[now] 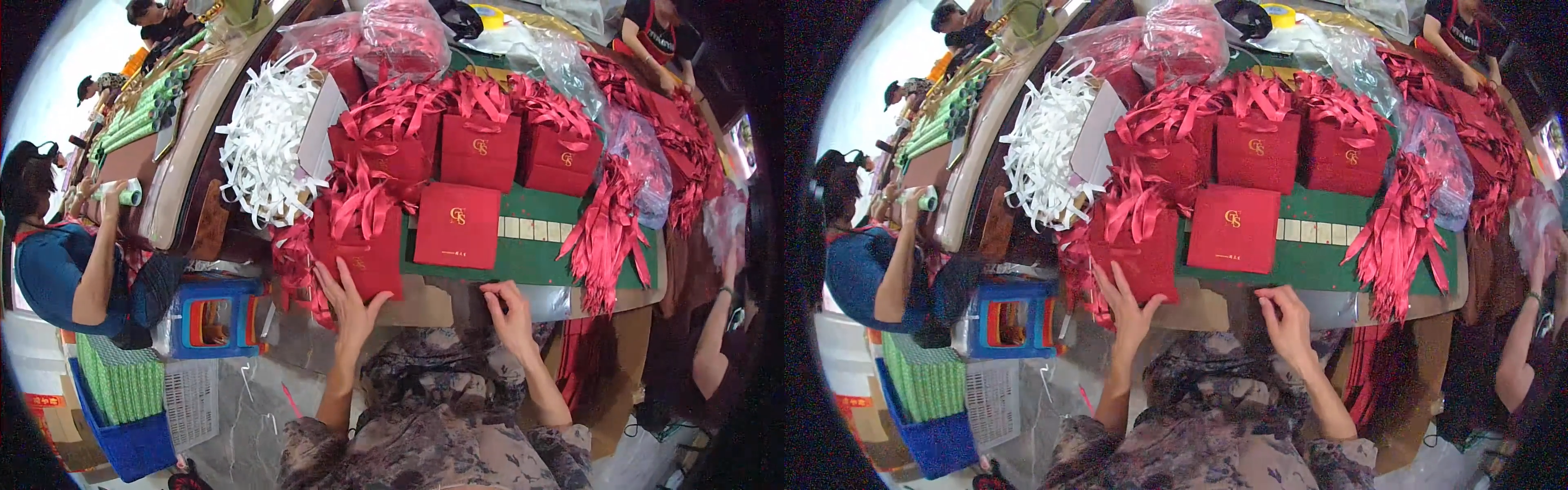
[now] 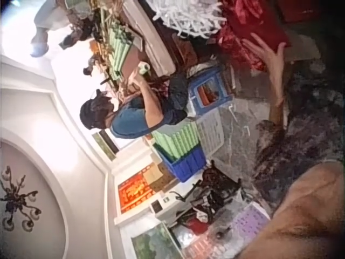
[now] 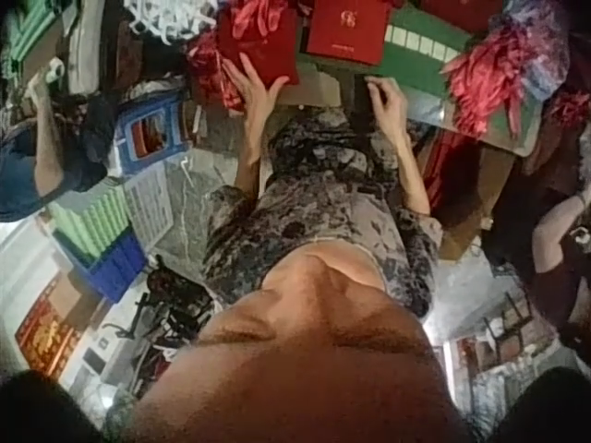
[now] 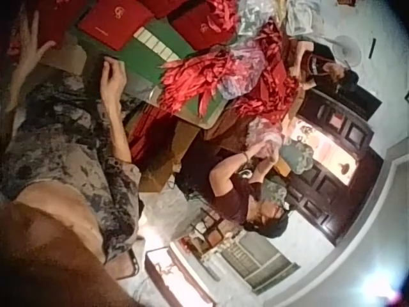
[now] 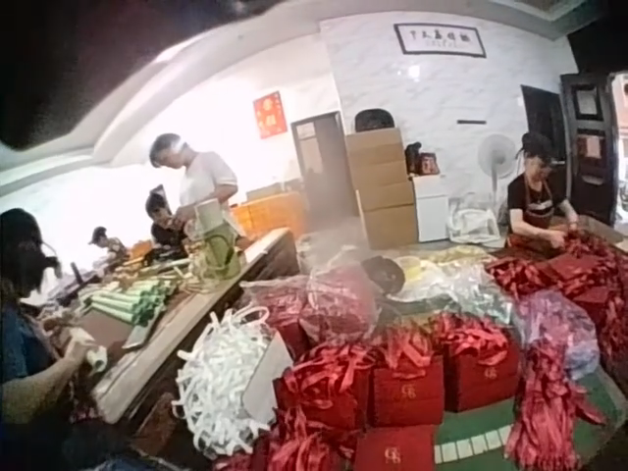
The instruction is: The person attaches ribbon handles to red gift bags by hand.
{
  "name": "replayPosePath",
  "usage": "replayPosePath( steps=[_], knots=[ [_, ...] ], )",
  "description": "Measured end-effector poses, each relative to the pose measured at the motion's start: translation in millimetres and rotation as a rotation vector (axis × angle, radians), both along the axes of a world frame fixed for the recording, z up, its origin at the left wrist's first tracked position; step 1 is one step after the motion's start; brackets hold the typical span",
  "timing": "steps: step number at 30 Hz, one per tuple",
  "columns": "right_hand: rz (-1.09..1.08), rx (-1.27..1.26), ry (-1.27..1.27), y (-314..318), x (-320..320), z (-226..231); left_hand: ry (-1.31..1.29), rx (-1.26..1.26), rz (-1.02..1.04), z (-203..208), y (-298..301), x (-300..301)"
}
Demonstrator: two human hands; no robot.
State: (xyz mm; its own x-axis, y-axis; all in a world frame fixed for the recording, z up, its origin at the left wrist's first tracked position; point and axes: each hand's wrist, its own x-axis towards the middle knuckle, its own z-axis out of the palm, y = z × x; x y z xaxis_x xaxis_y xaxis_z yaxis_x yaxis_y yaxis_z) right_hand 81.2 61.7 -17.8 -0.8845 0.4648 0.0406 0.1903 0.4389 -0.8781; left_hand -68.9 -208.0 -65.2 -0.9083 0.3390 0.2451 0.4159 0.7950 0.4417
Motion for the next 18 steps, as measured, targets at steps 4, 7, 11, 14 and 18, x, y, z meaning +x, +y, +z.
replayPosePath(
  steps=[4, 7, 11, 14, 18],
  knots=[
    [0.015, 0.019, 0.042, -0.1, -2.9, -3.4, 0.025, 0.003, -0.058, -0.2, 1.7, -27.6],
    [0.003, -0.001, 0.007, -0.9, -4.4, 0.9, 0.04, 0.04, -0.066, 3.4, -1.8, -24.9],
    [0.003, -0.016, 0.023, 1.6, -2.7, -0.6, 0.075, 0.056, -0.05, 5.2, -5.3, -8.4],
    [0.004, 0.004, 0.009, 3.0, -1.1, -5.8, 0.097, 0.088, -0.02, 0.5, -7.8, 2.9],
    [0.015, 0.035, -0.008, 2.7, -1.2, -6.1, 0.125, 0.149, 0.016, -1.9, -11.9, 12.8]
  ],
)
